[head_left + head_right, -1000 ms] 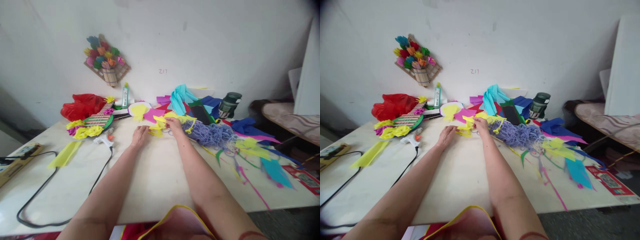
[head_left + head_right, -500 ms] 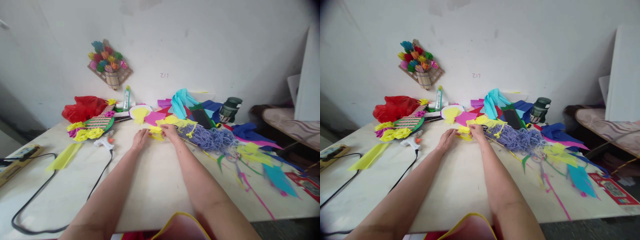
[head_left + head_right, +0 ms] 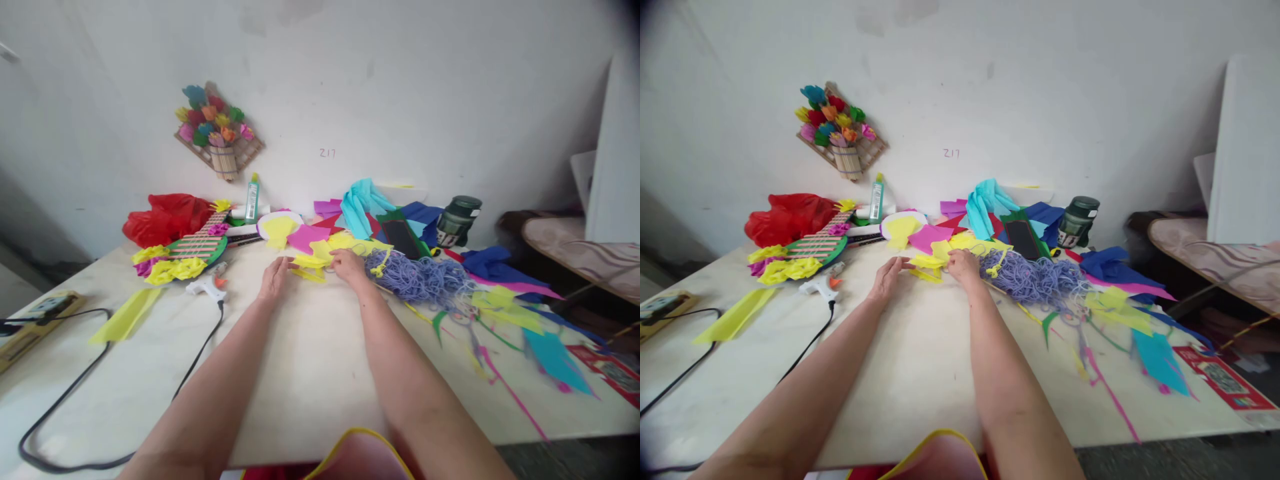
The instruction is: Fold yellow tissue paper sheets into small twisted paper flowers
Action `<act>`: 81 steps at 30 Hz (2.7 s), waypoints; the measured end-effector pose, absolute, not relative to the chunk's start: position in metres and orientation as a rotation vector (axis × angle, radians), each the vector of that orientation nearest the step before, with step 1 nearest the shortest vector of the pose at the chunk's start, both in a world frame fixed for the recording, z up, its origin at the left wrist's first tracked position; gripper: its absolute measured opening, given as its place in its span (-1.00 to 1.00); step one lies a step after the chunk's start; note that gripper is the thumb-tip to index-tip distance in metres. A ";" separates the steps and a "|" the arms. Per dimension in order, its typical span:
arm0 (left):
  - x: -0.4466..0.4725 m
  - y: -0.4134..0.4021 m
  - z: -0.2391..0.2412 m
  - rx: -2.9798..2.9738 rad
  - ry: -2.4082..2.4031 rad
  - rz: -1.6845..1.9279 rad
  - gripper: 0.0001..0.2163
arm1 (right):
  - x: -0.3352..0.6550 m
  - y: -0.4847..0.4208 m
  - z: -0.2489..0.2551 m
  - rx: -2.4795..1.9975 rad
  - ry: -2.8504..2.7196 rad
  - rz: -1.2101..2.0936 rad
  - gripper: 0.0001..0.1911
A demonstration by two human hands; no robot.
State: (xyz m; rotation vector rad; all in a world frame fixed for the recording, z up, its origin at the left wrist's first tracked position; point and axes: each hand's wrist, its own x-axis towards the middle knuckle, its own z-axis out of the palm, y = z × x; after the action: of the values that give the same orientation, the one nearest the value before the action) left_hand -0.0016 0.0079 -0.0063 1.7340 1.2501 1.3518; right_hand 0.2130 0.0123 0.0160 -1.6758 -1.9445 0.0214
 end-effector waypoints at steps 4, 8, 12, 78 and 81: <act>-0.003 0.010 -0.008 1.738 1.216 1.342 -0.60 | 0.213 0.015 0.013 -1.616 -2.163 -0.003 -0.74; -0.002 0.010 -0.008 1.731 1.215 1.327 -0.58 | 0.213 0.014 0.014 -1.670 -2.222 -0.033 -0.68; -0.002 0.008 -0.006 1.711 1.208 1.328 -0.57 | 0.214 0.011 0.017 -1.684 -2.213 -0.091 -0.66; -0.002 -0.003 0.013 0.979 1.123 1.624 -0.70 | 0.166 0.001 0.046 -0.953 -1.431 1.169 -0.51; -0.001 0.000 0.011 1.002 1.119 1.639 -0.71 | 0.166 0.001 0.046 -0.891 -1.356 1.196 -0.43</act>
State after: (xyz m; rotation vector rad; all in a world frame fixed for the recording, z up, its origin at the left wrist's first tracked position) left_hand -0.0009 0.0002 0.0114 1.0015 1.1193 1.6390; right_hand 0.1658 0.0015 0.0456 -0.8907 -1.3561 1.1961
